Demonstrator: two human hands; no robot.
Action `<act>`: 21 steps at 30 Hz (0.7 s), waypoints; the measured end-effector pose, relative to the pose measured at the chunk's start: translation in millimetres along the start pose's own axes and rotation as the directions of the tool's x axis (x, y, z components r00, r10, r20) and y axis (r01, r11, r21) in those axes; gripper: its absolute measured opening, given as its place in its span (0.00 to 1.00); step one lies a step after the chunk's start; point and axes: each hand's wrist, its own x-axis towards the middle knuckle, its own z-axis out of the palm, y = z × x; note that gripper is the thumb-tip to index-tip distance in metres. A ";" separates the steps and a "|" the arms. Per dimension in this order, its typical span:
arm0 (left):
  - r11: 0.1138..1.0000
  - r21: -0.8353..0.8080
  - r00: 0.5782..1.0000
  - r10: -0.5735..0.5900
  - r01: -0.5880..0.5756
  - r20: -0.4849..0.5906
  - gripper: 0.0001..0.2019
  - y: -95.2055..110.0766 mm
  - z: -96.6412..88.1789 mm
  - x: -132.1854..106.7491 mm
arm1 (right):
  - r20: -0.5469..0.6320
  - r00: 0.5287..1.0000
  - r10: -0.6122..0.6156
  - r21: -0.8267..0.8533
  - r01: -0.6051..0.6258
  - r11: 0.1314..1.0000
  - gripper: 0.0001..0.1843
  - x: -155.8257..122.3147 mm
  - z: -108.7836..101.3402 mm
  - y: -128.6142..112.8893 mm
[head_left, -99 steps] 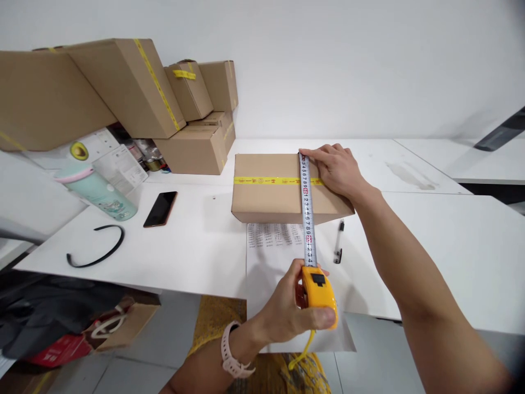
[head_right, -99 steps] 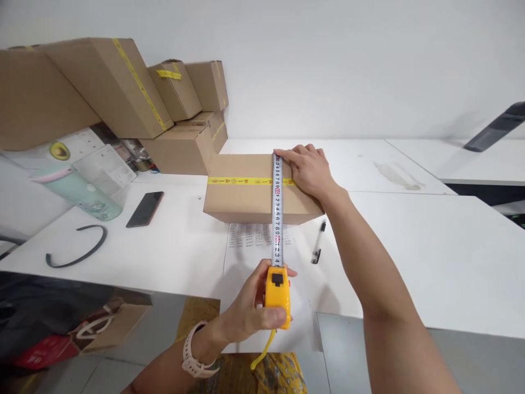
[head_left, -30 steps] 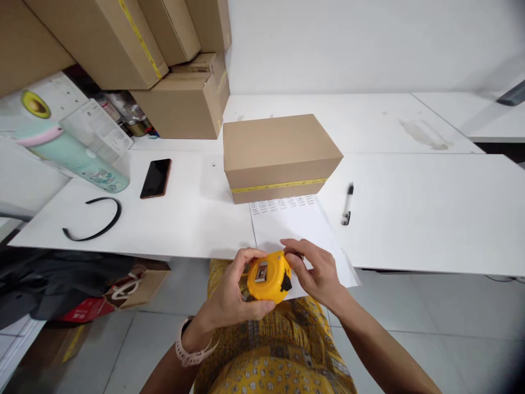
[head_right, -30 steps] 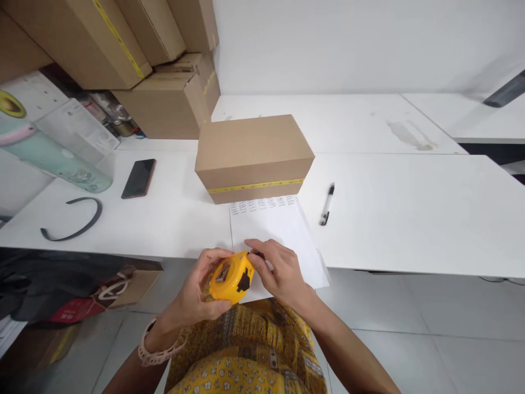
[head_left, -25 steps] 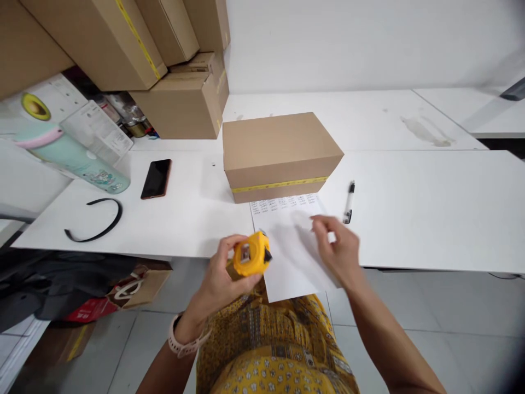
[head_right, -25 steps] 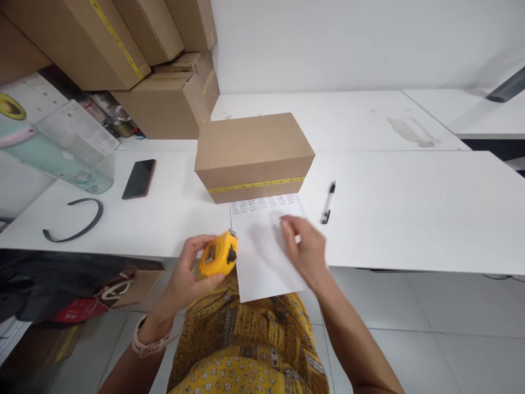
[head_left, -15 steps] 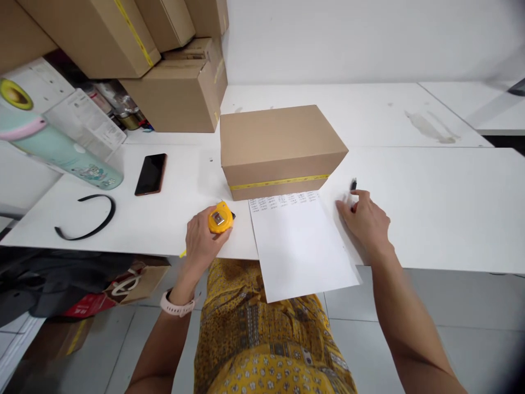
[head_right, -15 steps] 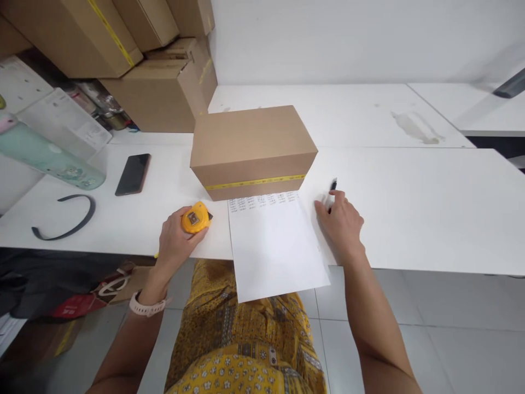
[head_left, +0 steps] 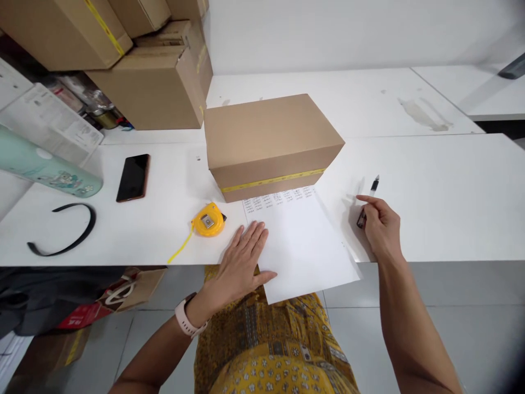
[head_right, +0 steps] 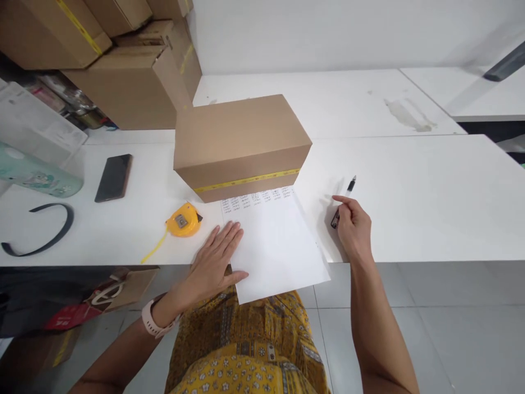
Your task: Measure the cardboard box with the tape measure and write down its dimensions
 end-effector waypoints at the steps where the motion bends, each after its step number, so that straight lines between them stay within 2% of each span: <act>1: 1.000 -0.001 1.000 0.023 -0.023 0.018 0.45 -2.2 -1.5 1.3 | -0.007 1.000 0.015 0.036 -0.015 0.999 0.18 -5.9 -2.6 0.6; 5: 0.994 -0.024 0.991 0.109 -0.107 0.080 0.44 -8.8 -8.6 4.8 | 0.017 0.998 0.061 0.106 -0.063 0.992 0.16 -36.5 -10.1 -0.9; 8: 0.988 -0.065 0.982 0.148 -0.141 0.114 0.44 -13.3 -12.8 4.4 | 0.043 0.998 0.046 0.114 -0.051 0.992 0.17 -64.8 -10.5 -2.5; 12: 0.982 -0.090 0.973 0.178 -0.166 0.150 0.46 -17.5 -17.6 5.6 | -0.018 1.000 0.008 0.045 -0.007 0.999 0.19 -92.9 -8.1 -0.8; 16: 0.979 -0.104 0.961 0.192 -0.174 0.200 0.44 -18.1 -21.1 20.2 | -0.062 0.995 0.074 0.078 -0.069 0.995 0.17 -95.1 -10.6 -0.2; 21: 0.981 -0.101 0.950 0.186 -0.166 0.252 0.45 -17.0 -20.1 49.9 | -0.115 0.980 0.161 0.180 -0.139 0.974 0.15 -74.9 -11.5 -3.9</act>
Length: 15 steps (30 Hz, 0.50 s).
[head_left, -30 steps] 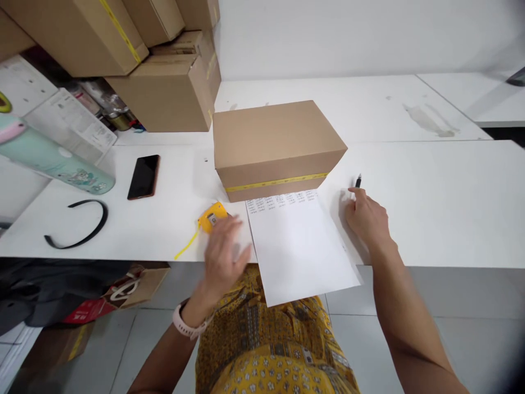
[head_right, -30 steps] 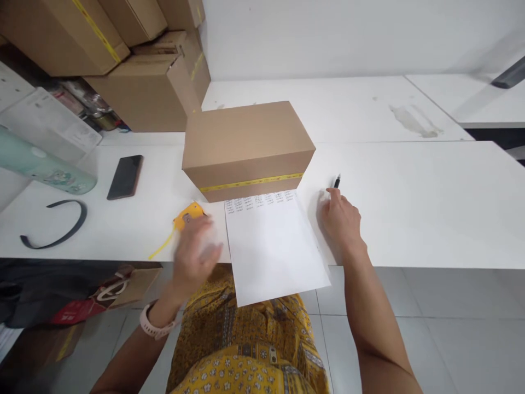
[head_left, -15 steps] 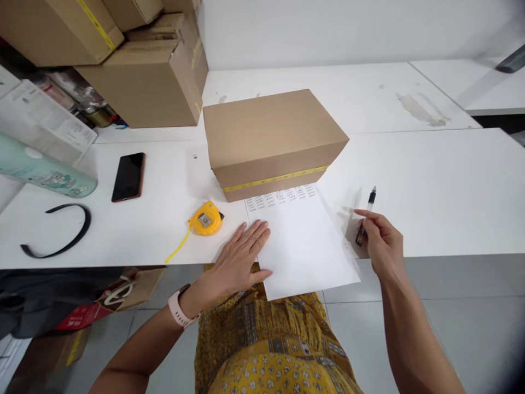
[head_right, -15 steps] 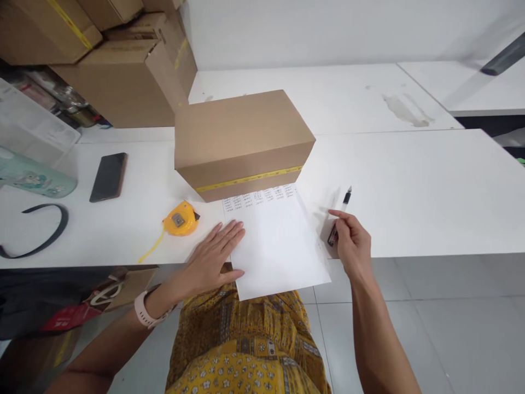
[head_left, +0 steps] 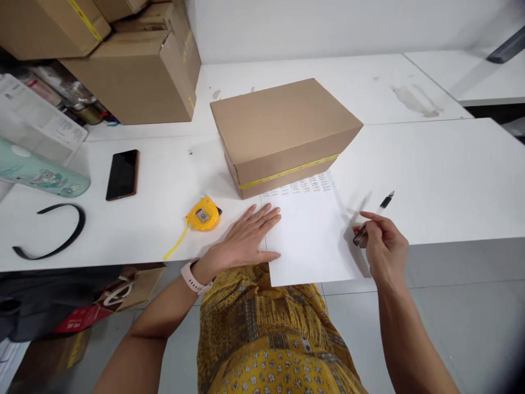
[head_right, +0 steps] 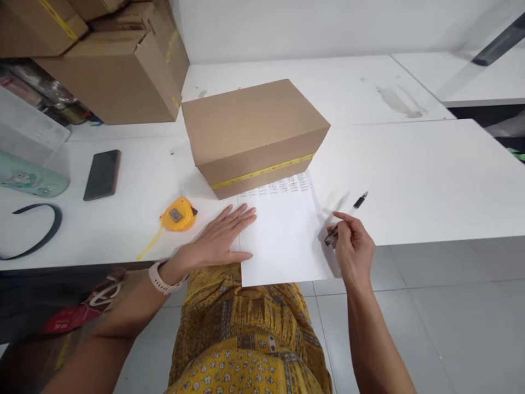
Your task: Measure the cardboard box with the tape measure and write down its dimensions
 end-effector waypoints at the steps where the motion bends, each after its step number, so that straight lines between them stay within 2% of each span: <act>1: 1.000 0.003 1.000 -0.004 0.004 0.002 0.45 -0.1 -0.1 4.2 | 0.002 1.000 0.019 0.020 -0.019 1.000 0.16 4.9 1.3 -0.7; 3: 1.000 0.013 1.000 -0.013 0.013 -0.004 0.46 1.6 1.4 9.3 | 0.015 0.998 0.054 0.048 -0.055 0.997 0.15 14.9 2.8 -1.9; 5: 0.999 0.027 0.999 -0.027 0.028 -0.021 0.46 6.0 5.1 11.2 | 0.010 0.999 0.032 0.074 -0.032 0.997 0.15 24.3 1.9 -5.3; 8: 0.997 0.051 0.997 -0.062 0.065 -0.054 0.47 16.2 12.7 11.8 | 0.006 0.992 -0.122 0.291 0.115 0.950 0.18 34.0 -2.4 -19.2; 11: 0.994 0.067 0.993 -0.079 0.085 -0.084 0.46 25.1 19.1 13.0 | 0.020 0.945 -0.327 0.530 0.267 0.805 0.24 36.7 -1.0 -38.7; 13: 0.994 0.071 0.992 -0.074 0.082 -0.107 0.46 27.8 21.7 13.7 | -0.045 0.901 -0.431 0.504 0.394 0.769 0.26 36.1 8.0 -47.5; 15: 0.994 0.073 0.990 -0.069 0.078 -0.126 0.46 28.3 23.4 14.1 | -0.138 0.853 -0.504 0.384 0.515 0.767 0.21 36.1 22.2 -50.8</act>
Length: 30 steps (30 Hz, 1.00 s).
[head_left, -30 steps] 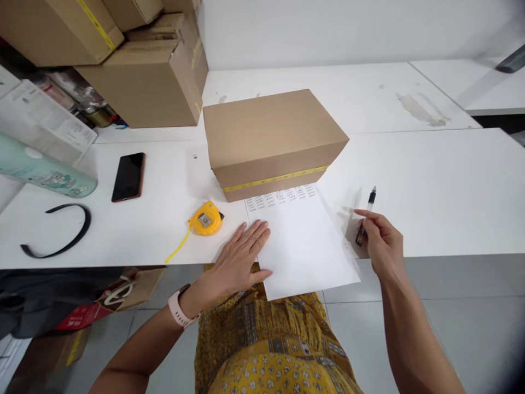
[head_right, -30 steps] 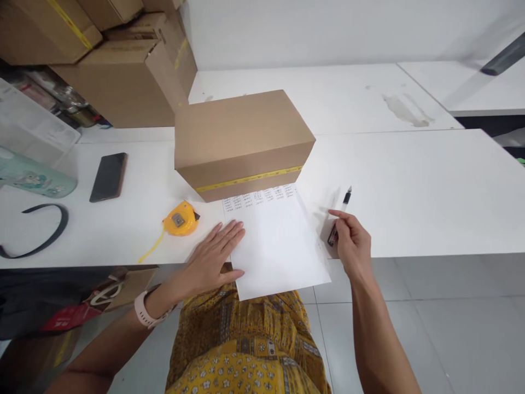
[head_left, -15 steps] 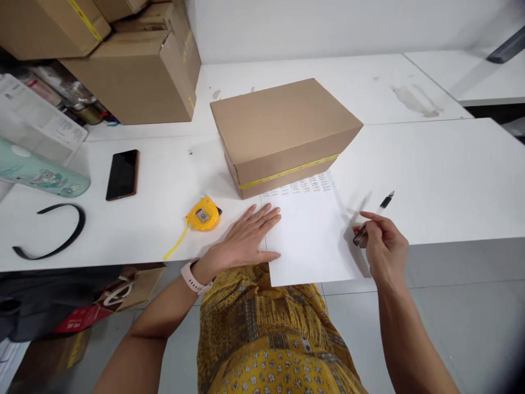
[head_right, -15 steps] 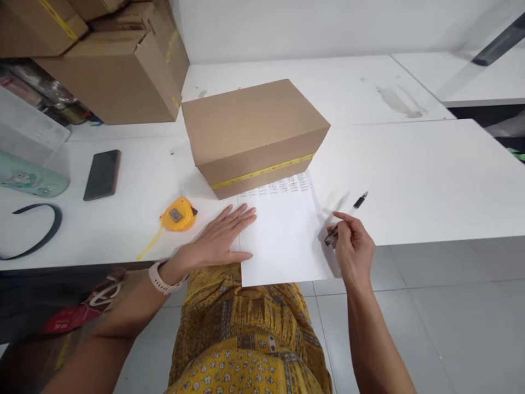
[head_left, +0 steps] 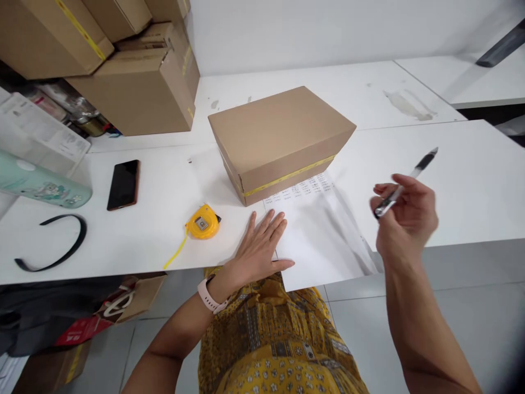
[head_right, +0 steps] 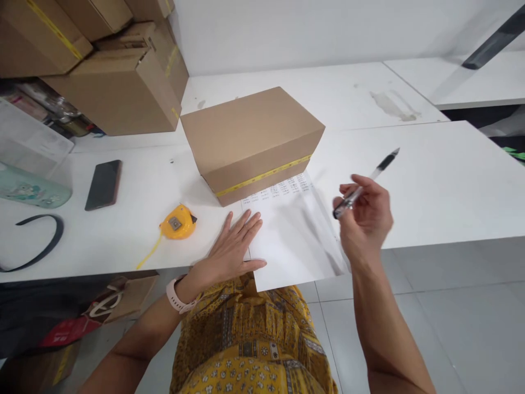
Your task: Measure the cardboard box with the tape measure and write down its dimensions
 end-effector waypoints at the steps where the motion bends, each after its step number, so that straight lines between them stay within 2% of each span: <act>1: 1.000 0.001 1.000 0.001 -0.001 -0.006 0.46 -0.2 0.6 0.1 | -0.026 0.999 -0.045 -0.064 0.043 0.997 0.17 0.1 7.0 3.3; 2: 1.000 0.002 1.000 0.000 0.000 -0.009 0.46 -0.4 1.2 0.1 | -0.054 0.996 -0.077 -0.121 0.070 0.990 0.13 1.2 13.5 7.2; 4: 1.000 0.001 1.000 -0.005 0.005 -0.011 0.46 -0.7 1.9 0.4 | -0.126 0.985 -0.118 -0.186 0.094 0.978 0.14 9.5 24.3 15.7; 7: 1.000 -0.028 1.000 -0.004 0.003 -0.015 0.46 -1.0 1.8 0.7 | -0.189 0.976 -0.107 -0.160 0.077 0.984 0.17 38.1 36.0 31.0; 10: 0.993 -0.121 0.997 -0.023 0.014 -0.074 0.51 -1.7 0.1 -0.4 | -0.143 0.990 -0.013 -0.101 -0.002 0.995 0.22 68.5 46.6 54.2; 12: 0.973 -0.222 0.986 -0.094 0.062 -0.140 0.57 -1.9 -0.8 -1.7 | -0.100 0.993 0.067 -0.073 -0.074 0.995 0.25 77.3 54.1 71.9; 16: 0.910 -0.392 0.954 -0.226 0.135 -0.196 0.65 -0.1 -0.4 -2.5 | 0.029 0.978 0.207 0.017 -0.207 0.978 0.27 68.0 64.6 95.1; 20: 0.842 -0.510 0.921 -0.324 0.176 -0.218 0.66 3.1 -3.0 3.9 | 0.091 0.968 0.233 0.049 -0.238 0.970 0.27 56.1 63.0 95.7; 23: 0.763 -0.603 0.870 -0.441 0.234 -0.221 0.65 3.7 -9.4 11.8 | 0.063 0.963 0.263 0.022 -0.265 0.964 0.25 54.5 59.0 90.8; 27: 0.641 -0.713 0.763 -0.601 0.284 -0.236 0.60 1.3 -12.8 18.4 | 0.011 0.966 0.258 -0.057 -0.257 0.965 0.22 53.9 58.1 86.8; 30: 0.656 -0.701 0.671 -0.655 0.279 -0.346 0.59 -5.8 -9.2 20.4 | -0.011 0.975 0.220 -0.123 -0.220 0.968 0.22 52.5 60.0 87.4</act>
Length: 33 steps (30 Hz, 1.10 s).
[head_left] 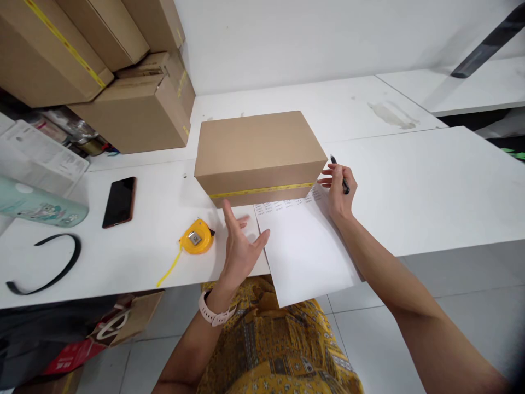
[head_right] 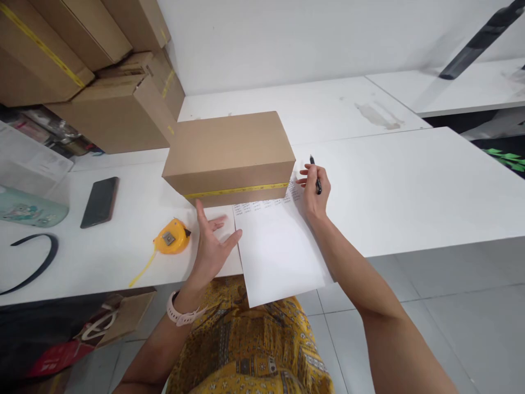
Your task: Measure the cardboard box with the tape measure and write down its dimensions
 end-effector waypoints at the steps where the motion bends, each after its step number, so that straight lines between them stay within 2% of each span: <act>1: 1.000 0.018 0.998 0.017 -0.016 -0.064 0.58 -3.4 -0.3 2.9 | -0.003 1.000 -0.009 -0.018 0.009 1.000 0.22 -0.4 0.8 0.8; 3: 0.999 0.038 0.984 0.017 -0.010 -0.176 0.56 -10.9 -2.6 11.4 | -0.002 1.000 -0.002 -0.036 0.002 0.999 0.23 -0.9 2.1 3.2; 5: 0.999 0.009 0.976 -0.049 0.052 -0.212 0.54 -17.0 -6.8 21.6 | 0.004 0.999 0.035 -0.040 -0.035 0.999 0.23 -1.2 3.0 6.3; 8: 0.986 -0.076 0.978 -0.158 0.148 -0.136 0.50 -18.1 -11.9 33.2 | 0.022 0.996 0.082 -0.023 -0.081 0.996 0.23 -0.8 3.6 11.2; 11: 0.970 -0.163 0.980 -0.190 0.179 -0.054 0.47 -7.7 -8.8 37.7 | 0.036 0.996 0.084 0.001 -0.085 0.996 0.22 0.5 3.5 15.0; 13: 0.965 -0.200 0.984 -0.176 0.168 -0.025 0.45 1.8 -2.3 39.4 | 0.027 0.996 0.084 0.002 -0.084 0.996 0.22 1.0 3.0 15.7; 16: 0.974 -0.173 0.989 -0.149 0.149 0.012 0.42 12.7 6.7 39.1 | -0.001 0.996 0.090 0.015 -0.090 0.996 0.21 -0.7 3.1 14.2; 19: 0.990 -0.082 0.991 -0.118 0.113 -0.056 0.43 16.8 8.3 24.7 | -0.019 0.996 0.089 0.032 -0.088 0.996 0.21 -1.9 4.4 12.4; 21: 0.999 0.043 0.996 0.002 0.002 -0.086 0.43 16.4 6.1 6.1 | -0.056 0.997 0.047 0.020 -0.046 0.999 0.20 2.0 4.3 11.0; 22: 0.988 0.125 0.995 0.098 -0.093 -0.033 0.42 15.0 4.6 -4.0 | -0.099 0.995 0.005 0.014 -0.004 1.000 0.19 5.9 3.3 9.2; 23: 0.957 0.204 0.978 0.196 -0.207 0.073 0.42 12.9 3.2 -13.4 | -0.162 0.985 -0.053 0.007 0.055 0.998 0.18 10.6 1.3 6.0; 24: 0.908 0.262 0.936 0.274 -0.327 0.220 0.41 9.9 2.1 -21.4 | -0.246 0.961 -0.123 -0.007 0.125 0.992 0.17 15.4 -1.9 0.5; 26: 0.795 0.311 0.802 0.331 -0.520 0.497 0.44 2.3 0.4 -31.3 | -0.430 0.863 -0.266 -0.056 0.269 0.962 0.15 21.5 -11.4 -18.3; 27: 0.751 0.321 0.744 0.321 -0.577 0.586 0.46 -1.6 0.0 -33.1 | -0.505 0.800 -0.325 -0.086 0.328 0.941 0.16 20.7 -17.1 -31.8; 28: 0.720 0.335 0.708 0.301 -0.608 0.638 0.49 -5.2 -0.2 -33.2 | -0.558 0.747 -0.362 -0.099 0.373 0.923 0.19 16.4 -22.7 -47.3; 29: 0.699 0.349 0.691 0.285 -0.624 0.664 0.51 -8.0 -0.2 -32.2 | -0.590 0.709 -0.385 -0.083 0.422 0.903 0.21 8.4 -27.7 -63.9; 30: 0.684 0.361 0.684 0.277 -0.633 0.675 0.52 -9.8 0.1 -30.6 | -0.569 0.728 -0.383 -0.031 0.447 0.894 0.23 -2.9 -31.3 -80.3; 31: 0.674 0.369 0.682 0.276 -0.640 0.678 0.52 -10.8 0.7 -28.9 | -0.532 0.767 -0.359 0.045 0.449 0.892 0.25 -16.8 -33.0 -95.2; 32: 0.667 0.372 0.681 0.281 -0.645 0.677 0.52 -10.8 1.6 -27.3 | -0.343 0.884 -0.317 0.135 0.380 0.915 0.27 -32.0 -32.3 -107.4; 33: 0.663 0.374 0.681 0.287 -0.649 0.673 0.51 -10.1 2.9 -26.1 | -0.088 0.971 -0.224 0.201 0.237 0.950 0.29 -47.4 -29.0 -115.8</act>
